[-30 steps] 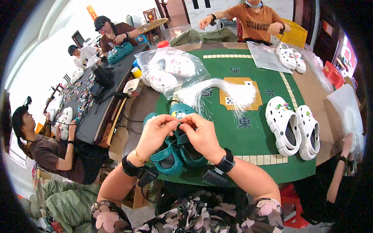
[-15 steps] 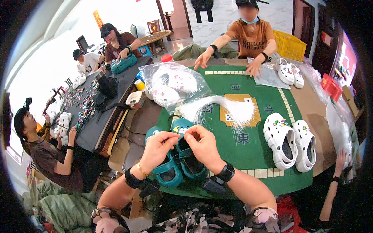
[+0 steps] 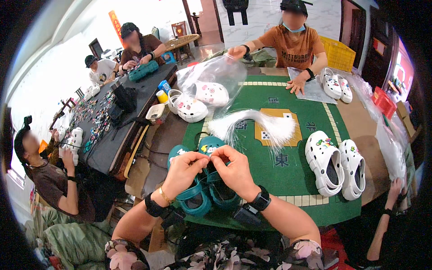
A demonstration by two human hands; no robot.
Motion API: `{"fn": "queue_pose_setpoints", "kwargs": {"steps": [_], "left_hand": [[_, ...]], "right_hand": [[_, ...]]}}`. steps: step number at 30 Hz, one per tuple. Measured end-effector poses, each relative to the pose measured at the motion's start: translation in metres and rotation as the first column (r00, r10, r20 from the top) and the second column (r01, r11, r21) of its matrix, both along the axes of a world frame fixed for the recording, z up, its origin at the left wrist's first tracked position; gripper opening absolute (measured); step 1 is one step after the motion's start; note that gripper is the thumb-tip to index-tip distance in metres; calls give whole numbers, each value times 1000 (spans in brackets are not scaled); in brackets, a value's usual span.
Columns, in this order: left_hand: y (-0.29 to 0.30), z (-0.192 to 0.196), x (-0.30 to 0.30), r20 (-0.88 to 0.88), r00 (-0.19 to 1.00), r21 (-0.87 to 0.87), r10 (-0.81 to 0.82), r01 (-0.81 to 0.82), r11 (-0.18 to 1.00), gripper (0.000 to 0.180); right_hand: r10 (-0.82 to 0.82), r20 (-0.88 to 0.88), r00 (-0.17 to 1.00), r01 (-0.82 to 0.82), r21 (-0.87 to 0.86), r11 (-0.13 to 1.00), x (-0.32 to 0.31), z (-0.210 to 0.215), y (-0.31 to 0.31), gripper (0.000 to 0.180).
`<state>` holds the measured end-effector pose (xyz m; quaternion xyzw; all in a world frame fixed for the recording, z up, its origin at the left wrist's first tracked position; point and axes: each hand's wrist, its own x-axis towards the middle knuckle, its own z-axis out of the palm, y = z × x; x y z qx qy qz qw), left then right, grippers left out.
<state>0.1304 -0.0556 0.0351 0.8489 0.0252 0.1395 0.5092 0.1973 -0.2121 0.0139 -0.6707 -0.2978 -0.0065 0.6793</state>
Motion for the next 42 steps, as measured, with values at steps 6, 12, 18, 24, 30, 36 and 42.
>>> {"fn": "queue_pose_setpoints", "kwargs": {"steps": [6,12,18,24,30,36,42], "left_hand": [[1,0,0,-27,1000,28,0,0,1000,18],[-5,10,0,-83,995,-68,63,-69,995,16],[-4,-2,1,12,999,5,48,-48,999,15],[-5,-10,1,81,995,-84,51,-44,996,12],[-4,-8,-1,47,998,-99,31,-26,995,13],[-5,-8,-6,-65,997,-138,36,-45,989,15],[0,-4,-6,-1,996,-59,91,-91,994,12]], "right_hand": [[-26,59,998,28,-37,999,-1,1,0,9],[-44,87,995,48,-42,998,-1,3,0,9],[-52,97,994,55,-29,998,-3,4,4,9],[-92,160,983,100,-38,994,-5,2,7,7],[-99,267,959,124,-78,989,-7,0,6,6],[-42,289,956,84,-133,988,-4,-4,1,6],[90,304,948,-6,-268,964,6,8,-9,13]]}}
